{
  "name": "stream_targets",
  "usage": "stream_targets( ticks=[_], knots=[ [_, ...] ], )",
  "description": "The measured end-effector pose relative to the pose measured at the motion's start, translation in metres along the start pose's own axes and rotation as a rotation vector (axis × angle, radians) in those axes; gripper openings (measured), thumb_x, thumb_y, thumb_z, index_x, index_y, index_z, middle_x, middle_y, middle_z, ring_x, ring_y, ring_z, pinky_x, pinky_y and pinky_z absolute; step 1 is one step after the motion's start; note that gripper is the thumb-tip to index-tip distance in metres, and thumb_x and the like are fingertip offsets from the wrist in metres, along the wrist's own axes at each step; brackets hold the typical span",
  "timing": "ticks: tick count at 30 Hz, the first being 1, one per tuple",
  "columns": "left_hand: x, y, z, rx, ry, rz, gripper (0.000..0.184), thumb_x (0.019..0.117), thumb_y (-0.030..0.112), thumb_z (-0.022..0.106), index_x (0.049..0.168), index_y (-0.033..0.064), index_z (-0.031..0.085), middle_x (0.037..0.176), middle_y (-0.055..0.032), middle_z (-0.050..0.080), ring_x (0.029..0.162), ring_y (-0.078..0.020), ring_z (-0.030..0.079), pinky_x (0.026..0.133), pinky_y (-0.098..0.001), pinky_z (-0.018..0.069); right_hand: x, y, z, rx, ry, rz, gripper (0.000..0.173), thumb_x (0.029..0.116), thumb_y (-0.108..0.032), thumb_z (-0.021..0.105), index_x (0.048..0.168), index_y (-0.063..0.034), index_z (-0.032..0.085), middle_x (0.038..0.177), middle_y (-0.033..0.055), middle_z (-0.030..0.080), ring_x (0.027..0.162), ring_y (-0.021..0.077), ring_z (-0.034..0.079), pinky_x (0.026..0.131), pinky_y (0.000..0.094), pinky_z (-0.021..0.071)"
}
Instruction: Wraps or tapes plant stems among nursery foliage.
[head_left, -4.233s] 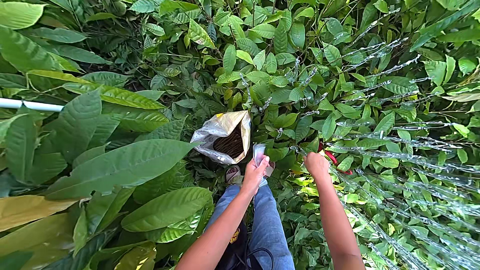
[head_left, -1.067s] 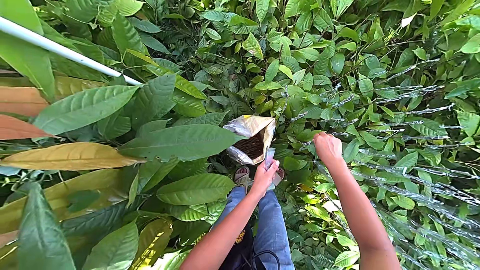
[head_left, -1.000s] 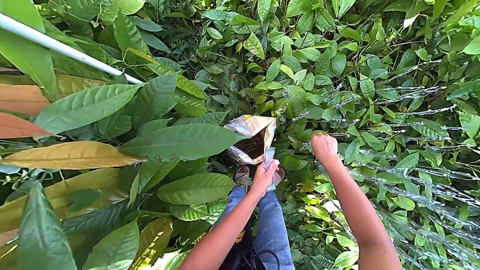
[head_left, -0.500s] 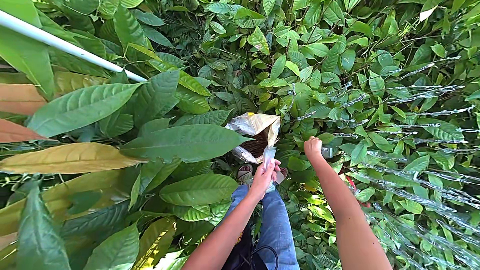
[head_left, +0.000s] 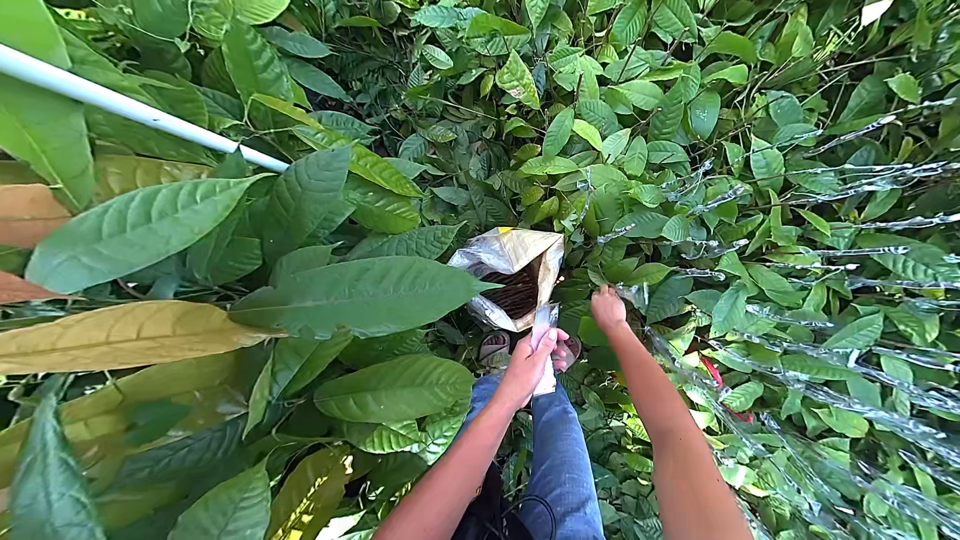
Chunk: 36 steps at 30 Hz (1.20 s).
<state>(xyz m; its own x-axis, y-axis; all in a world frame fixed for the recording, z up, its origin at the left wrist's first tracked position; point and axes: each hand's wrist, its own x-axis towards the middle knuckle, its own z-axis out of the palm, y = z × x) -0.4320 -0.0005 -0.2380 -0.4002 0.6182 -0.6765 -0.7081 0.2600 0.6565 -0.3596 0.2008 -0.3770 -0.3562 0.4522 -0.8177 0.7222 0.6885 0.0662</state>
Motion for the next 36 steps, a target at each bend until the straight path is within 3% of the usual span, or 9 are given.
stream_targets(
  ticks=[5,9,14,17,22,26,31,33,36],
  knots=[
    [0.003,0.004,0.006,-0.053,0.015,0.008,0.026,0.1097,0.012,0.039,0.108,-0.0004,0.063,0.078,0.0011,0.061,0.071,-0.0088,0.065,0.072,-0.0268,0.0598,-0.046,0.027,0.027,0.561,0.029,0.167,0.045,0.1072,-0.033,0.048,0.136,-0.0005,0.061,0.129,0.0234,0.067,0.124,0.0395,0.063,0.105,0.0586,0.0472],
    [0.007,0.004,0.009,-0.05,0.03,0.032,0.026,0.1092,0.011,0.04,0.108,-0.0009,0.063,0.077,0.0012,0.062,0.07,-0.0089,0.065,0.072,-0.0265,0.0595,-0.056,0.041,0.028,1.026,0.569,0.209,0.06,0.1026,-0.025,0.063,0.151,0.003,0.041,0.106,0.0243,0.07,0.094,0.037,0.069,0.089,0.0532,0.0539],
    [0.009,0.001,0.015,-0.036,0.078,0.018,0.023,0.1086,0.01,0.044,0.11,-0.0009,0.064,0.091,-0.0021,0.067,0.079,-0.0096,0.067,0.074,-0.0262,0.0592,-0.014,0.027,0.032,0.973,0.814,0.089,0.034,0.1035,-0.01,0.055,0.133,0.0032,0.065,0.122,0.0247,0.07,0.114,0.0369,0.069,0.104,0.0484,0.0505],
    [0.009,0.001,0.019,-0.053,0.097,0.015,0.02,0.1076,0.008,0.046,0.109,-0.0007,0.064,0.094,-0.0026,0.068,0.078,-0.0092,0.067,0.073,-0.0249,0.0588,0.013,0.028,0.046,1.024,0.732,0.243,0.031,0.1069,-0.014,0.05,0.127,0.0011,0.069,0.117,0.0219,0.073,0.11,0.0349,0.07,0.103,0.0494,0.0508],
    [0.014,0.003,0.026,-0.201,0.16,-0.063,0.013,0.1043,0.002,0.052,0.114,-0.0022,0.059,0.086,-0.0046,0.066,0.071,-0.0118,0.066,0.068,-0.0262,0.0595,0.006,0.024,0.061,1.346,0.606,0.329,0.045,0.1071,-0.014,0.052,0.148,0.0044,0.049,0.121,0.0256,0.068,0.104,0.0329,0.07,0.096,0.0448,0.0549],
    [0.021,0.001,0.029,-0.257,0.221,-0.053,0.009,0.1028,0.002,0.054,0.11,0.0005,0.06,0.082,-0.0032,0.066,0.069,-0.0102,0.065,0.065,-0.0238,0.0575,-0.084,-0.011,0.047,1.608,0.705,-0.034,0.037,0.1092,-0.016,0.041,0.128,0.0129,0.055,0.102,0.0166,0.064,0.087,0.0129,0.064,0.078,0.0281,0.0544],
    [0.022,-0.008,0.039,-0.208,0.171,-0.001,0.008,0.0987,0.0,0.06,0.107,0.0003,0.062,0.086,-0.0029,0.067,0.075,-0.0089,0.065,0.071,-0.0247,0.0566,-0.141,-0.038,0.009,1.756,0.527,-0.585,0.035,0.0973,-0.02,0.061,0.114,0.0103,0.065,0.113,0.0081,0.066,0.102,0.0041,0.063,0.09,0.0211,0.0539],
    [0.019,-0.008,0.044,-0.192,0.156,0.01,0.008,0.0987,0.0,0.06,0.107,0.0002,0.06,0.087,-0.0022,0.067,0.075,-0.0073,0.064,0.072,-0.0236,0.056,-0.142,-0.042,-0.007,1.898,0.487,-0.577,0.018,0.0969,-0.007,0.058,0.101,0.0062,0.07,0.106,0.0062,0.069,0.097,0.006,0.065,0.086,0.0223,0.0553],
    [0.016,-0.005,0.044,-0.191,0.147,0.05,0.009,0.1009,0.002,0.056,0.093,0.0059,0.057,0.071,0.0035,0.059,0.058,-0.0025,0.055,0.057,-0.0178,0.05,-0.147,-0.036,-0.034,2.299,0.39,-0.371,0.023,0.1089,-0.006,0.034,0.103,-0.0046,0.056,0.091,0.0037,0.073,0.083,0.0118,0.072,0.078,0.0272,0.0604]
  ],
)
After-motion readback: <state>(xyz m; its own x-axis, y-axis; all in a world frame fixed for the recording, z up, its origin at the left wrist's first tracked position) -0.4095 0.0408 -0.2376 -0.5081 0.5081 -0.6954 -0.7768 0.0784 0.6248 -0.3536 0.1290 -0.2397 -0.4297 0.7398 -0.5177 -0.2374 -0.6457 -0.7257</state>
